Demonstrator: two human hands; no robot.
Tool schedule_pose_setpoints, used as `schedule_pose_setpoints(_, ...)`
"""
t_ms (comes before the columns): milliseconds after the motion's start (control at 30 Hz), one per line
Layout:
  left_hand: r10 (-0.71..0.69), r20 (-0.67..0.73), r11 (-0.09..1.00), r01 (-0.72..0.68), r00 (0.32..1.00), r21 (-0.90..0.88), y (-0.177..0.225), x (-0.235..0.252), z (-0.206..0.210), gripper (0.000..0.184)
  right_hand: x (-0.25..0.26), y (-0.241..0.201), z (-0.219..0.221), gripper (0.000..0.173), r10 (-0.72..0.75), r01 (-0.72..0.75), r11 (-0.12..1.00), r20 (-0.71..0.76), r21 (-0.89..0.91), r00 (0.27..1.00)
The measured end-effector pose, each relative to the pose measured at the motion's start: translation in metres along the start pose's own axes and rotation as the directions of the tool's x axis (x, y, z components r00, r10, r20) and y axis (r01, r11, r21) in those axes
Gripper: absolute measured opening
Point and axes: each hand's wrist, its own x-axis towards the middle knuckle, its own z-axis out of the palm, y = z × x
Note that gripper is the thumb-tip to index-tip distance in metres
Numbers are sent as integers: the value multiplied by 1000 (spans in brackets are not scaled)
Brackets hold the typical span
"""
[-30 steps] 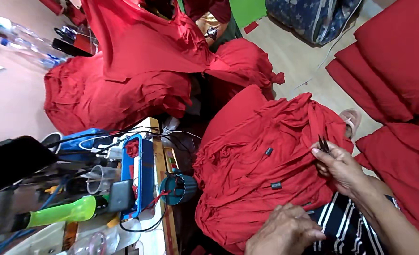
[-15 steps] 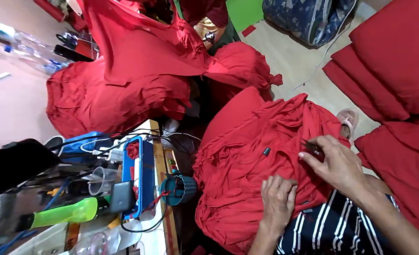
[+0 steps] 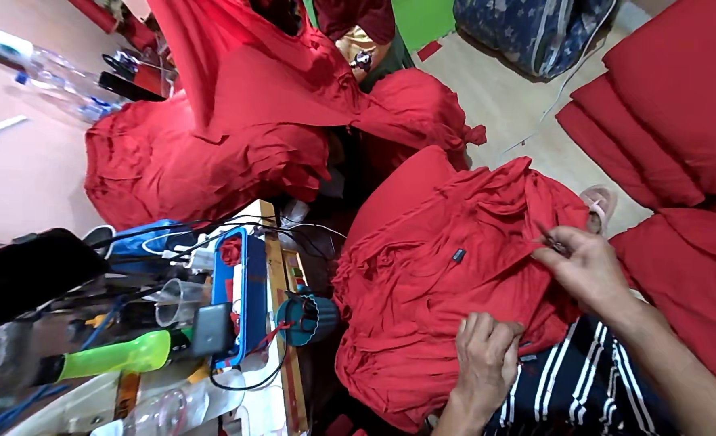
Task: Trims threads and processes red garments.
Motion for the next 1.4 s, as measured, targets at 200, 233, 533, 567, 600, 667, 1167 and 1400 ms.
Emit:
schedule_pose_setpoints(200,136,148,991,-137,980,-5,19,-14,-3,12,-27,22,-7,19,553,-483,542,142,688,821)
schedule_pose_setpoints(233,133,182,991,-137,974,6,14,-17,1,11,-31,29,-8,18,567,-494,533,143,688,811)
schedule_pose_setpoints(533,68,255,997,-72,965,6,-4,-19,7,12,-33,52,-4,16,619,-543,448,192,710,762)
schedule_pose_setpoints(567,65,252,998,-63,965,-18,-2,-19,3,12,-34,51,-4,15,620,-528,469,162,708,768)
schedule_pose_setpoints(600,62,253,998,-53,966,-46,-1,-18,-3,12,-34,50,-5,15,619,-506,504,115,700,777)
schedule_pose_setpoints(667,64,254,997,-50,965,-62,2,-15,-18,12,-35,49,-5,13,581,-441,622,-4,646,814)
schedule_pose_setpoints(1167,-124,274,991,105,954,84,-9,-1,-2,16,-33,71,11,12,334,-269,854,-72,445,940)
schedule_pose_setpoints(1400,-225,270,973,203,936,108,1,23,17,24,-32,74,11,11,308,-254,882,-77,398,948)
